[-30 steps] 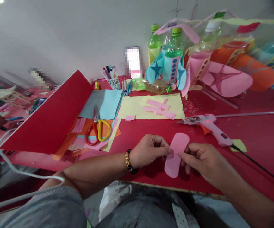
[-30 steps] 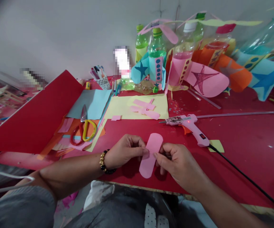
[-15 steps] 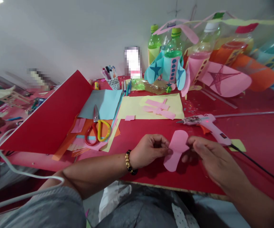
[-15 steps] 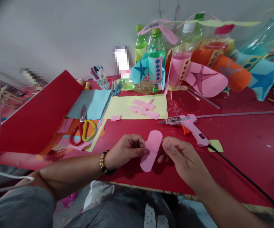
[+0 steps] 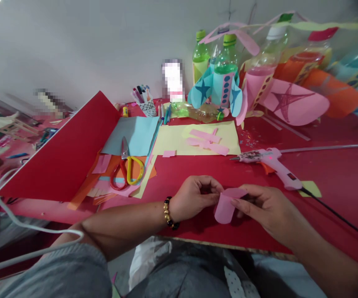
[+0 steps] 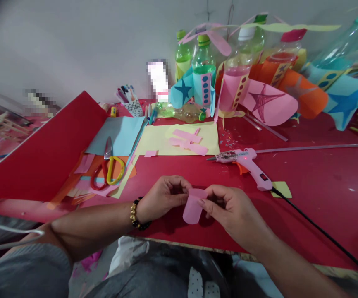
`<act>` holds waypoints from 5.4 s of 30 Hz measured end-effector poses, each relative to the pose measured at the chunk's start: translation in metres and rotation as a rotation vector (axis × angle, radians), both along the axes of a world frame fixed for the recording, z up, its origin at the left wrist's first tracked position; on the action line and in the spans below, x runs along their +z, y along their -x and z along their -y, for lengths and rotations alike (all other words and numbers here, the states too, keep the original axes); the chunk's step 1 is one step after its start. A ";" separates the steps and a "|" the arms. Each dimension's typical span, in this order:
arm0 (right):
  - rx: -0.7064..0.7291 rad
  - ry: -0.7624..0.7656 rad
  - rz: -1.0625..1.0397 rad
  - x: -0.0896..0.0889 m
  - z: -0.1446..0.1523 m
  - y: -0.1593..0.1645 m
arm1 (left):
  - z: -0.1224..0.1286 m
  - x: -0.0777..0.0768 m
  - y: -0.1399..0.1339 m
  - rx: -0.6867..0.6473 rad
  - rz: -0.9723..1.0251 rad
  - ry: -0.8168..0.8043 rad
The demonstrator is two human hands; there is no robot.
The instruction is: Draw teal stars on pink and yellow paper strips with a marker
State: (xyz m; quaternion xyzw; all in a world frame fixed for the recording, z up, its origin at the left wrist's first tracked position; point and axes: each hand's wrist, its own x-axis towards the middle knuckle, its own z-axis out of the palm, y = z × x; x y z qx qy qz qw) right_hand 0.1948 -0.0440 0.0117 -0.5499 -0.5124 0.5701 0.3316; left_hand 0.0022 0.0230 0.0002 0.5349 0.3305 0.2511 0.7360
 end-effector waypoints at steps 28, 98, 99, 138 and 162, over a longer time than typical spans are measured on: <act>0.012 -0.565 0.443 0.001 0.005 0.005 | 0.003 0.006 0.003 -0.002 -0.086 -0.109; -0.068 -0.171 0.282 -0.002 0.001 0.010 | 0.000 0.002 0.002 -0.037 -0.128 -0.060; -0.066 -0.164 0.275 -0.002 0.001 0.010 | 0.000 0.002 0.002 -0.037 -0.128 -0.067; -0.231 -0.307 0.465 -0.003 0.001 -0.019 | -0.008 0.005 0.004 0.153 0.002 -0.117; 0.045 -0.709 0.635 -0.020 0.005 -0.010 | -0.023 0.017 0.010 -0.425 -0.451 -1.016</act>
